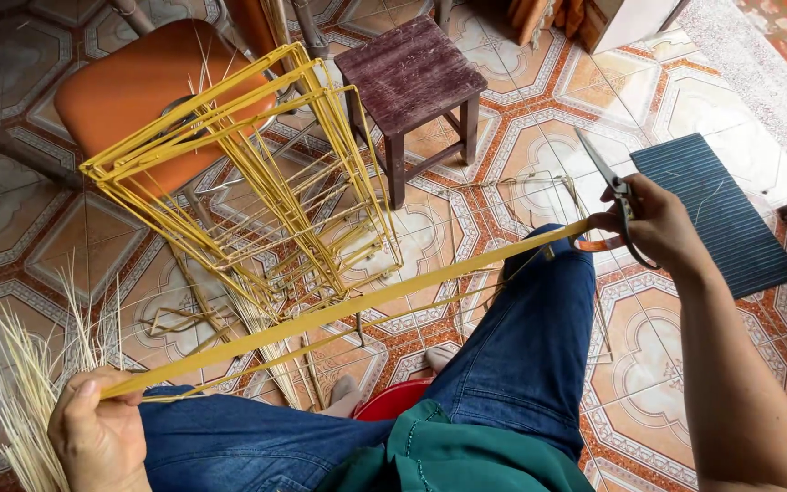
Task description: The person sits working on their lap, cutting long thin bamboo strips to length with scissors and wrapping tape around the strip ends. They attach the cut strips onto a yellow bamboo frame structure on the floor, building up the frame by fitting each strip between its bars.
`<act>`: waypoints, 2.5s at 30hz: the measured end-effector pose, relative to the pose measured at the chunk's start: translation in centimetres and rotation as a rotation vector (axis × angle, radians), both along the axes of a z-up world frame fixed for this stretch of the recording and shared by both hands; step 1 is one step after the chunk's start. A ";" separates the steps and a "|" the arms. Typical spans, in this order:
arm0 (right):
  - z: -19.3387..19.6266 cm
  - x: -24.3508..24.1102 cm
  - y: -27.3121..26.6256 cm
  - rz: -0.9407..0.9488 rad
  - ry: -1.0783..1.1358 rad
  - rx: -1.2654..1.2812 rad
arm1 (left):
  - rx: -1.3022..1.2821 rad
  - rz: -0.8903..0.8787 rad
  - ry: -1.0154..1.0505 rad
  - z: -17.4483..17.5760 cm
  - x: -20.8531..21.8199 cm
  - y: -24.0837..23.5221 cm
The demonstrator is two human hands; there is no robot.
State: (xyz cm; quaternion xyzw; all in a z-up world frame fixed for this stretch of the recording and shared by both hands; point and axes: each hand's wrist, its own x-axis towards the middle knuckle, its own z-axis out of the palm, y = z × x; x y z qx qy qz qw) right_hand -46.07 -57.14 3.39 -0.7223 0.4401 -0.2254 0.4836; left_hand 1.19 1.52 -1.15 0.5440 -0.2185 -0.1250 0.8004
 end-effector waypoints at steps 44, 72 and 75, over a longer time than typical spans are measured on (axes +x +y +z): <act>3.5 -2.6 -0.6 -0.034 -0.055 -0.011 | 0.863 -0.125 -0.210 9.4 -1.9 -4.4; -0.1 3.5 0.7 0.128 0.504 -0.237 | 0.799 -0.292 -1.051 11.2 -11.7 -21.2; -0.3 3.2 0.5 0.111 0.491 -0.197 | 0.953 -0.369 -1.170 10.8 -12.3 -23.6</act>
